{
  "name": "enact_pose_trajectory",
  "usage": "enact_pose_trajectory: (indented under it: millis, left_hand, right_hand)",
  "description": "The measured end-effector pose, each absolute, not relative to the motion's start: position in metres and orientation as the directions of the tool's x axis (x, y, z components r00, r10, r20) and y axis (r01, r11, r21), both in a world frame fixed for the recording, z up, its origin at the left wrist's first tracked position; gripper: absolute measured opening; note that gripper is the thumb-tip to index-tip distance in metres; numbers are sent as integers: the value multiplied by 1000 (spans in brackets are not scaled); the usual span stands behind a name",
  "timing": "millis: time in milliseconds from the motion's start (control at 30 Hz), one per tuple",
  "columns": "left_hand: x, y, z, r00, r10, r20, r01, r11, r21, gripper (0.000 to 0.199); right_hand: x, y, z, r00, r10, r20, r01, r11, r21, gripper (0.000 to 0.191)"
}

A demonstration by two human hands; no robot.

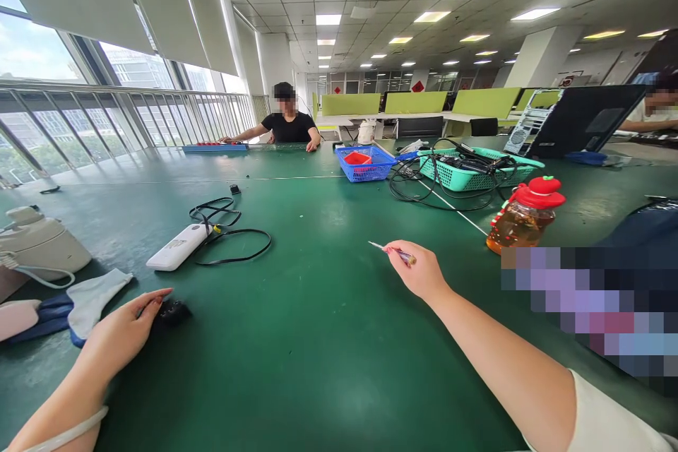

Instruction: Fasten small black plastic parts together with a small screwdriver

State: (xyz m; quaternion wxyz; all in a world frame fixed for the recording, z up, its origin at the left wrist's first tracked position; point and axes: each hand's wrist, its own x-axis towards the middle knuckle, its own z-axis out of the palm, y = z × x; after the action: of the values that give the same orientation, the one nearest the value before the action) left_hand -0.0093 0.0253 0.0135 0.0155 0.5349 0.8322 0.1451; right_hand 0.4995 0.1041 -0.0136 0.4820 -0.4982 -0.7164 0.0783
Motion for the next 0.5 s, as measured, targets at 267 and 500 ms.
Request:
enact_pose_trajectory:
  millis: [267,500]
  left_hand:
    - [0,20,26,-482,876,-21,862,478,167,49]
    - [-6,20,24,-417,896,153,898,380,223,44]
  right_hand:
    - [501,105,-15,-49,789,613,643,494,-585,25]
    - [501,106,-15,-52,789,612,647,494,-581,24]
